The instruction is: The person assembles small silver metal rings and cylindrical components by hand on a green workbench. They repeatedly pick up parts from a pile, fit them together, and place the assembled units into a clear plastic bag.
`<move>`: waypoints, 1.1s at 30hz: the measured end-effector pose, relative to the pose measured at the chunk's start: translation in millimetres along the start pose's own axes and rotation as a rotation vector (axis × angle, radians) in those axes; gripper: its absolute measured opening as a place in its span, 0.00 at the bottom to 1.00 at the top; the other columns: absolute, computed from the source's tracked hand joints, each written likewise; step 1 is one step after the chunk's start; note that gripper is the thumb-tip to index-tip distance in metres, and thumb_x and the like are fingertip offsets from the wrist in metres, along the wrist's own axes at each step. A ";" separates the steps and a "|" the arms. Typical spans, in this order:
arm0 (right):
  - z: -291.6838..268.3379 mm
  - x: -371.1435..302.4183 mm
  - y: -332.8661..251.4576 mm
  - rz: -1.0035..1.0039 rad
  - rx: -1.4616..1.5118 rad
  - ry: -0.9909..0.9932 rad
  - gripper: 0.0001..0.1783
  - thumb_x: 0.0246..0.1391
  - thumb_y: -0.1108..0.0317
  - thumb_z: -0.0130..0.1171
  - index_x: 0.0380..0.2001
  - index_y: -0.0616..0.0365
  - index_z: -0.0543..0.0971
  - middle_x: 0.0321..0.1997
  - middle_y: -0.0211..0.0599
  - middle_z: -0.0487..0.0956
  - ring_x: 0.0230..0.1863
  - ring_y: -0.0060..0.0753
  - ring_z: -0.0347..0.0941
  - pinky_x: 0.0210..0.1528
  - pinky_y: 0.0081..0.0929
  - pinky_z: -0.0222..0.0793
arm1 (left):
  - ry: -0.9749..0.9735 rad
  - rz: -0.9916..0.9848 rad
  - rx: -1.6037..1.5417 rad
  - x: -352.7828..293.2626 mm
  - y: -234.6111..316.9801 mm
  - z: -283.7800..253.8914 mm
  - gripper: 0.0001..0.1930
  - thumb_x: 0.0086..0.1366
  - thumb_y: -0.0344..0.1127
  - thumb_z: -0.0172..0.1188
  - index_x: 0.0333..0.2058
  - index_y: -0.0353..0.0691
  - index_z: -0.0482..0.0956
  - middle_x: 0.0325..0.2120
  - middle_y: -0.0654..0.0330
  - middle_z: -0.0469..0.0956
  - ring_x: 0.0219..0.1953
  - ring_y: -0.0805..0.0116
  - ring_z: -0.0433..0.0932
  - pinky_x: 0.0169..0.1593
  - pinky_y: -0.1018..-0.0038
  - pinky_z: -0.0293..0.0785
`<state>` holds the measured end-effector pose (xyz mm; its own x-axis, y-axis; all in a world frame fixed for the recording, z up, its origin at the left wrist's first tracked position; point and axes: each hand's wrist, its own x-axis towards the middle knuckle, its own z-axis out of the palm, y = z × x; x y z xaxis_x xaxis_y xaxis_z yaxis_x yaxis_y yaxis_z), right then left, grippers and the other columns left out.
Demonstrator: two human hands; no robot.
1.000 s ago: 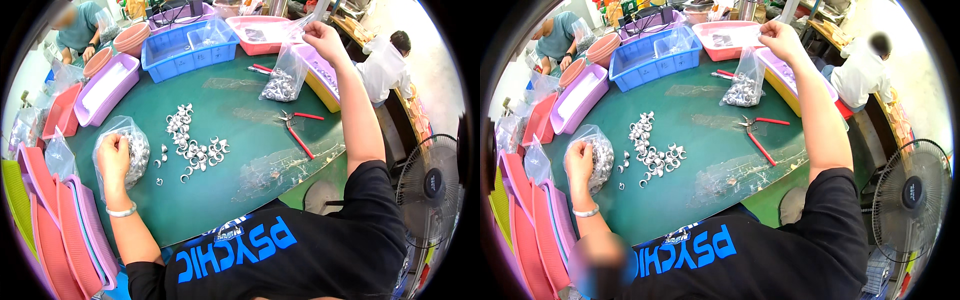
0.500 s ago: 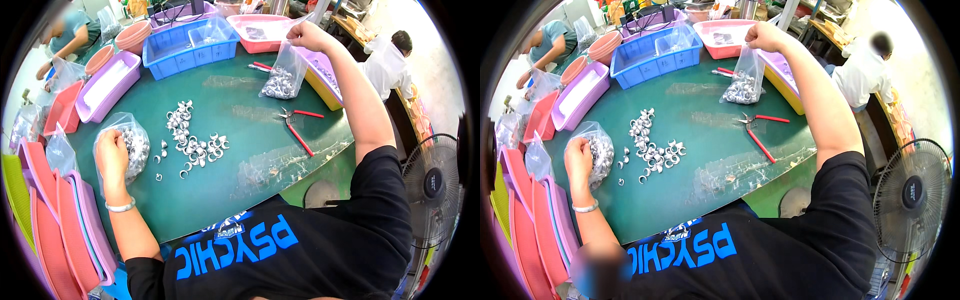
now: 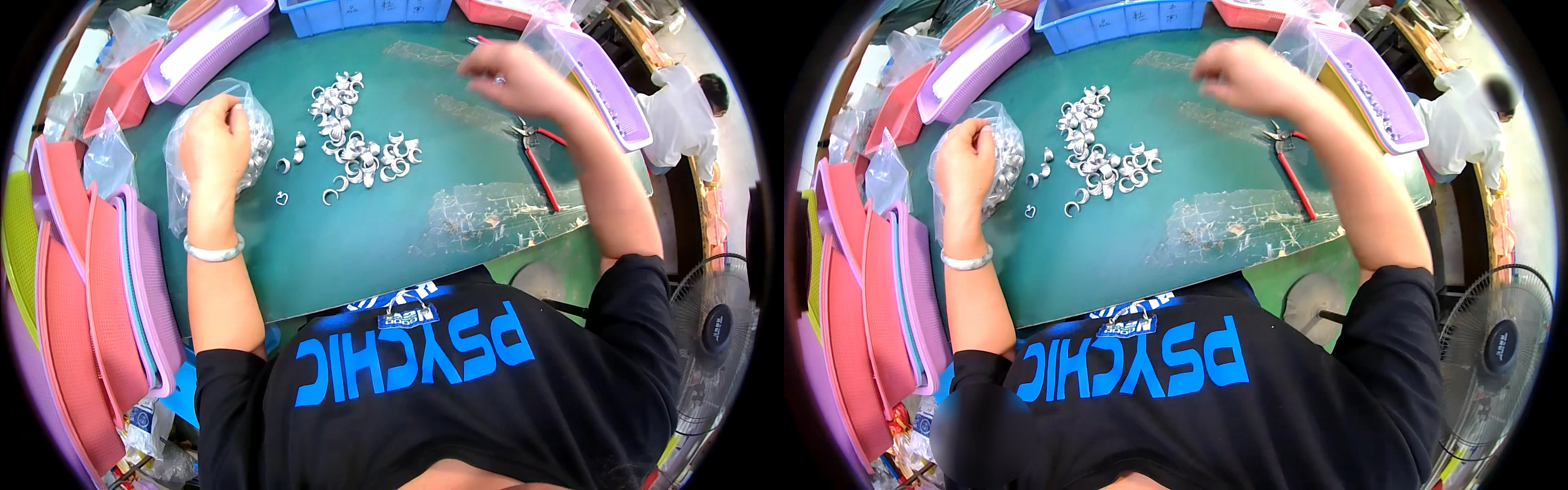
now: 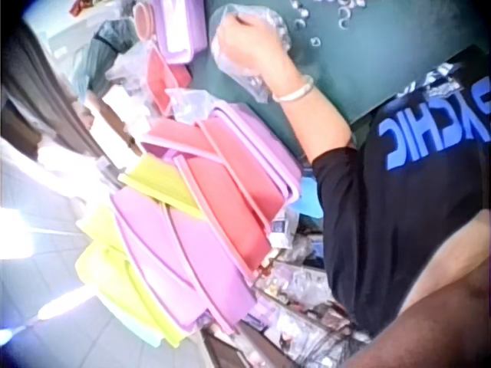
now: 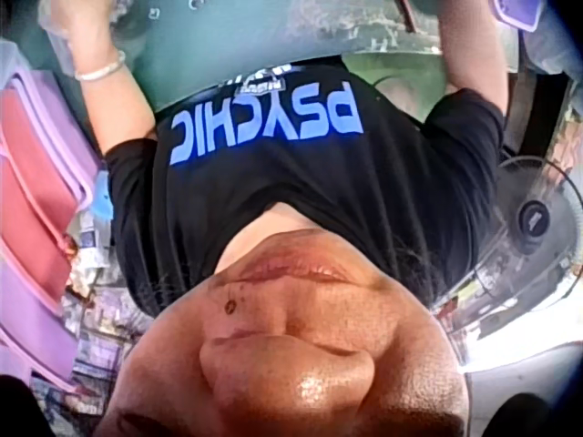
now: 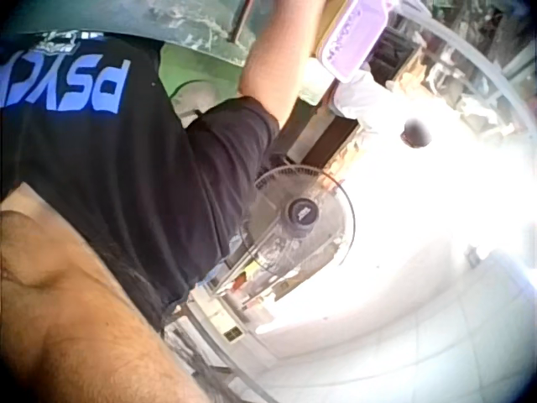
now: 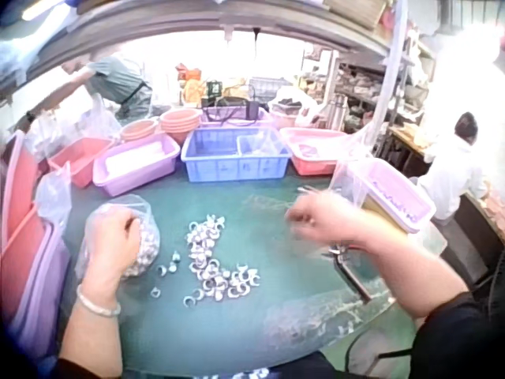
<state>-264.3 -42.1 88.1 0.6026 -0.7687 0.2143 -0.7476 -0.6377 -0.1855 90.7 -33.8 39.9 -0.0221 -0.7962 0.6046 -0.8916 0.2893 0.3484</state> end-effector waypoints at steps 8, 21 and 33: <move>71.5 -4.9 -36.1 -0.007 0.362 -0.179 0.11 0.43 0.76 0.55 0.34 0.62 0.74 0.29 0.40 0.74 0.29 0.39 0.71 0.31 0.30 0.67 | -0.058 0.184 -0.209 -14.3 30.3 18.4 0.03 0.52 0.30 0.54 0.25 0.38 0.75 0.21 0.57 0.73 0.28 0.58 0.72 0.32 0.67 0.68; 79.2 18.3 -75.4 -0.033 0.878 0.351 0.05 0.43 0.77 0.59 0.28 0.64 0.77 0.28 0.32 0.77 0.30 0.18 0.71 0.34 0.15 0.66 | -0.423 -0.210 -1.115 -46.2 62.8 37.6 0.09 0.56 0.33 0.58 0.34 0.35 0.77 0.26 0.64 0.75 0.26 0.80 0.71 0.30 0.82 0.68; 89.0 25.4 -96.4 -0.233 0.535 0.549 0.08 0.41 0.80 0.57 0.29 0.60 0.76 0.32 0.37 0.76 0.33 0.31 0.74 0.34 0.22 0.70 | -0.418 -0.328 -1.380 -47.9 66.9 32.1 0.10 0.58 0.29 0.56 0.39 0.35 0.73 0.30 0.66 0.74 0.31 0.81 0.70 0.34 0.85 0.67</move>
<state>-152.1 -4.5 26.1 0.3995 -0.5679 0.7197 -0.3004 -0.8228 -0.4825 17.6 6.7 11.2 -0.2480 -0.9470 0.2039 0.2382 0.1444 0.9604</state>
